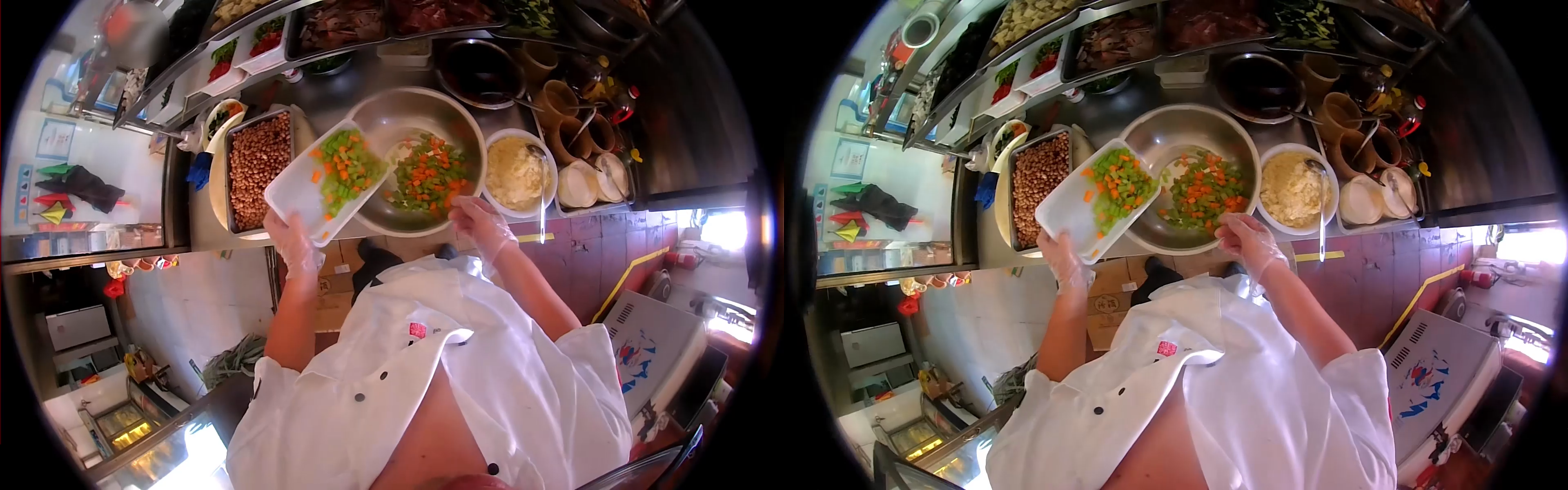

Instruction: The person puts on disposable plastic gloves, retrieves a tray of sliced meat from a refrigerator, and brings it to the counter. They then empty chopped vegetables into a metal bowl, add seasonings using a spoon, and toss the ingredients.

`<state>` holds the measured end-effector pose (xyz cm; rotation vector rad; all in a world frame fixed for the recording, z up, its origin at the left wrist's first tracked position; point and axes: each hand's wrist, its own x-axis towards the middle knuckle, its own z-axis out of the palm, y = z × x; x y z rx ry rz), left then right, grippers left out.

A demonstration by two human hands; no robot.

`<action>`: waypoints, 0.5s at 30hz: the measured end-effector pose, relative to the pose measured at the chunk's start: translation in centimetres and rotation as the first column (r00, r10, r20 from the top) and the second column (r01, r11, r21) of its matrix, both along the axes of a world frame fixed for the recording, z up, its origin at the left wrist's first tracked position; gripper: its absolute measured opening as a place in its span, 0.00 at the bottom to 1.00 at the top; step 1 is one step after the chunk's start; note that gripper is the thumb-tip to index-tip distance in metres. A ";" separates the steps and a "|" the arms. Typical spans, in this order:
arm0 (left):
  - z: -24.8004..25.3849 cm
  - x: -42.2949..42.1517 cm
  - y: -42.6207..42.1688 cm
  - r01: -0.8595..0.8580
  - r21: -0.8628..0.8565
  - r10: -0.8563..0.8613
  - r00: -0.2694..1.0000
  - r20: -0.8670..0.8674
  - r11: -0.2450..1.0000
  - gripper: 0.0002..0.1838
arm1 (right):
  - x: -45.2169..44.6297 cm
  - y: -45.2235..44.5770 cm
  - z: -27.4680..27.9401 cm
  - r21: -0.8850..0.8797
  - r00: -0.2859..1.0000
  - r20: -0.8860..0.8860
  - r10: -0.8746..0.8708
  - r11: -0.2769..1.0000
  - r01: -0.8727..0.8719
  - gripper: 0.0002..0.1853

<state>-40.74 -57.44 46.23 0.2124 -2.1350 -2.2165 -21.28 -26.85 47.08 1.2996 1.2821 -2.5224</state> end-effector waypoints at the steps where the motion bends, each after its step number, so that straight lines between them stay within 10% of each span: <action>1: 1.0 0.4 -0.4 0.012 0.092 -0.011 1.000 -0.016 0.996 0.27 | -0.1 -0.2 0.0 0.014 1.000 0.009 0.019 1.000 -0.019 0.14; 2: 1.4 0.4 -0.7 0.026 0.183 -0.020 0.999 -0.032 0.983 0.27 | -0.3 -0.3 -0.1 0.028 0.999 0.019 0.038 0.999 -0.038 0.15; 5: -0.4 -1.8 -1.2 0.042 -0.270 -0.083 0.986 -0.143 0.962 0.27 | -1.6 -1.2 -1.7 -0.002 1.000 0.005 -0.011 1.000 0.011 0.13; 15: 0.5 -8.4 -0.5 0.199 -0.298 -0.259 0.950 -0.175 0.934 0.27 | -6.4 -7.0 -0.3 0.088 0.998 0.023 -0.057 0.995 0.055 0.13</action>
